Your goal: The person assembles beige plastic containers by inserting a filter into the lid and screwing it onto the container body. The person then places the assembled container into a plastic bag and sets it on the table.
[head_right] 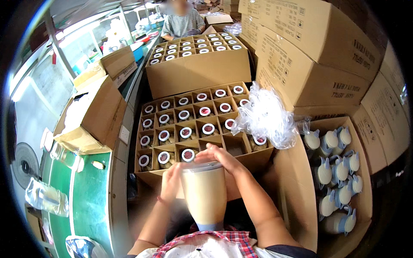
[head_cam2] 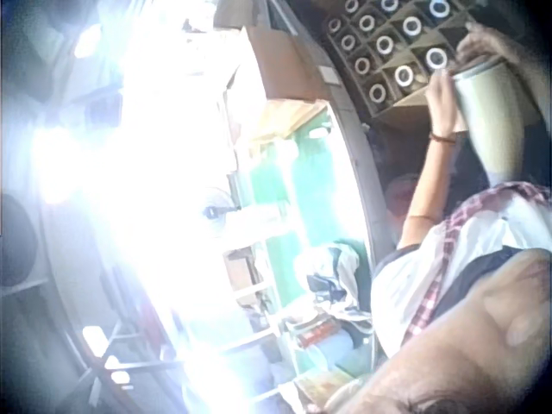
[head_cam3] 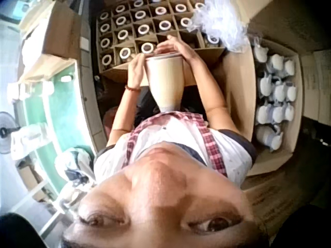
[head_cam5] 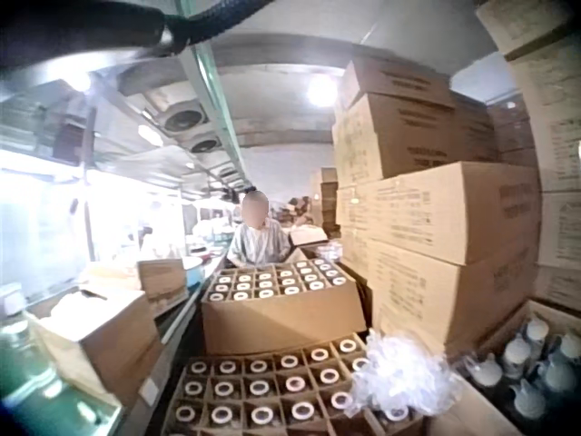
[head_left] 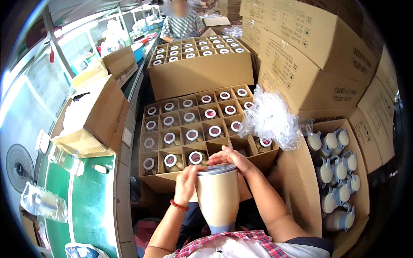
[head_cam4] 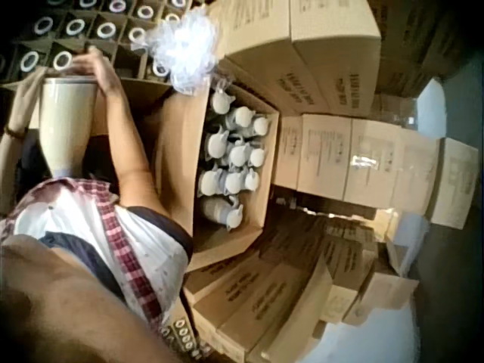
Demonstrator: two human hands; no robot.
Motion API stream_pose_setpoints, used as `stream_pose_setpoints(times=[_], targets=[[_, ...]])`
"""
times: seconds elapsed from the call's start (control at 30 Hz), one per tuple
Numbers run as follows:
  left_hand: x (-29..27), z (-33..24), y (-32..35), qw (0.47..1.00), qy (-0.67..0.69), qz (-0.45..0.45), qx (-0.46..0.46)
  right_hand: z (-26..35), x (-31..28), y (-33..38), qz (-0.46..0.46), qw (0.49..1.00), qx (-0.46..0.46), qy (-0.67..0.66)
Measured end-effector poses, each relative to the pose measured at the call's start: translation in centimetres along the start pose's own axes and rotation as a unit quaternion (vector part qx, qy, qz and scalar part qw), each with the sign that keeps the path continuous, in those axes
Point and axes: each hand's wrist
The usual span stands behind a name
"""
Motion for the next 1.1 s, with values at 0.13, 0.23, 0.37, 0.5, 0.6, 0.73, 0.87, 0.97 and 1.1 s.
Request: stream_pose_setpoints(times=[0.13,0.23,0.37,0.5,0.6,0.73,0.87,0.97,1.1], targets=[[7.1,-6.6,0.1,0.899,-0.355,0.045,0.251,-3.8,-2.3,-4.0,0.152,0.924,0.018,-0.35],[3.1,-5.2,-0.1,0.949,-0.245,0.119,0.159,1.2,1.6,-0.8,0.069,0.976,0.093,-0.183],[-5.3,3.5,0.4,0.95,0.264,0.163,-0.024,4.6,7.2,4.1,-0.031,0.877,-0.179,0.445],[0.0,-1.3,-1.4,0.98,-0.014,0.183,0.082,0.6,-0.6,1.7,-0.09,0.995,0.042,0.031],[4.5,-6.8,1.5,0.935,-0.291,0.073,0.187,-1.9,0.3,-1.6,0.058,0.978,0.009,-0.199],[4.7,-5.2,0.7,0.894,-0.297,0.077,0.328,0.8,3.2,0.2,0.091,0.988,0.014,-0.122],[-2.0,0.1,-0.2,0.912,0.35,0.213,0.001,3.0,3.2,3.7,0.005,0.981,0.002,0.194],[-2.3,0.3,-1.9,0.94,0.212,0.26,0.065,4.7,3.3,3.6,-0.017,0.964,0.006,0.266],[3.1,-5.1,-1.9,0.936,-0.131,0.215,0.248,2.3,1.7,-1.4,0.053,0.996,0.035,-0.055]])
Point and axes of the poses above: each hand's wrist, its own y-axis away from the middle knuckle, its own x-axis out of the palm, z = x × y, and after that the axes turned 4 degrees about y, right-handed
